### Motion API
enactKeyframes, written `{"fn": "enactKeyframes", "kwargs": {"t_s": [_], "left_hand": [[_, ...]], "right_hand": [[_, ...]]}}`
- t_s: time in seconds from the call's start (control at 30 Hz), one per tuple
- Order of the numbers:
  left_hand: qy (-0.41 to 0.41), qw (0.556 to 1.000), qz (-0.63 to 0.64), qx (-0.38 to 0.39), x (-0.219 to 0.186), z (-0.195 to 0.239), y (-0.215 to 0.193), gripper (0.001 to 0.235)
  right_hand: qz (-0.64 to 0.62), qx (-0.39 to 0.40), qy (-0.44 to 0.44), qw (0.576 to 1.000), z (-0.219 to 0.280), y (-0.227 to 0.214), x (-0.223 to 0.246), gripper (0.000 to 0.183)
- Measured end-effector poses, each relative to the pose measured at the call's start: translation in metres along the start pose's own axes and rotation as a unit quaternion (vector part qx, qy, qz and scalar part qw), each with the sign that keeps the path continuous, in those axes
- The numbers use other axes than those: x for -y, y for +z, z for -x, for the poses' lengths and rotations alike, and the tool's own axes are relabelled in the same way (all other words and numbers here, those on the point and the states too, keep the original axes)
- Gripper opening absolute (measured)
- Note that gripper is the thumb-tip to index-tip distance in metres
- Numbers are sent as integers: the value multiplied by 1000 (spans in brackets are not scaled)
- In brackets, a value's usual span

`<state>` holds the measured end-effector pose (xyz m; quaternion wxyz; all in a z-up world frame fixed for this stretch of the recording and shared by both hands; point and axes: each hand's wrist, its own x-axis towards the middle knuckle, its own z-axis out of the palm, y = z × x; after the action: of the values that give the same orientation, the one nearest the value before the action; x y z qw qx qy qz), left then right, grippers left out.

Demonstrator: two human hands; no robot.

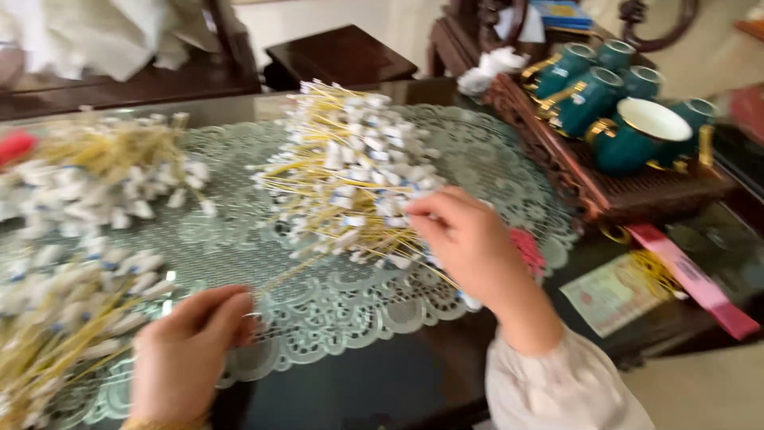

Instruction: Assembling small components by attaching tiny blue caps to the ends of thin stems

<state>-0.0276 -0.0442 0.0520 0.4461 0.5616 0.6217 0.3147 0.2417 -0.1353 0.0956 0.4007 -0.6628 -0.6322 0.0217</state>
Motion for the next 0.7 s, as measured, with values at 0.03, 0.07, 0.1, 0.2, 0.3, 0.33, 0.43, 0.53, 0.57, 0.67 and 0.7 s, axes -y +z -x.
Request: {"fn": "enactKeyframes", "kwargs": {"t_s": [0.03,0.07,0.1,0.2,0.3,0.33,0.43,0.53,0.57,0.67,0.7], "left_hand": [[-1,1000,0,8,10,-3,0,16],[24,996,85,0,21,-6,0,15],[48,984,170,-13,32,-9,-2,14],[35,981,190,-3,26,-5,-4,16],[3,976,216,24,18,0,-4,18],[3,976,216,26,18,0,-4,18],[-8,965,258,55,18,1,-4,21],[-18,961,269,65,19,1,-4,21],[-14,962,264,67,22,-1,-4,20],[-12,964,255,70,23,-1,-5,19],[-14,965,251,73,23,-1,-4,19]], "right_hand": [[5,0,6,1000,18,-10,-12,13],[42,-29,36,998,35,-20,-22,14],[76,-58,63,993,52,-29,-32,16],[142,-28,200,969,90,-48,-57,20],[151,10,290,945,104,-50,-63,23],[152,9,291,944,105,-47,-67,23],[183,-10,215,959,107,-40,-73,21],[203,8,214,955,99,-36,-70,23],[237,33,223,945,98,-35,-70,24],[285,69,227,929,93,-33,-65,28],[300,81,225,923,92,-33,-63,29]]}}
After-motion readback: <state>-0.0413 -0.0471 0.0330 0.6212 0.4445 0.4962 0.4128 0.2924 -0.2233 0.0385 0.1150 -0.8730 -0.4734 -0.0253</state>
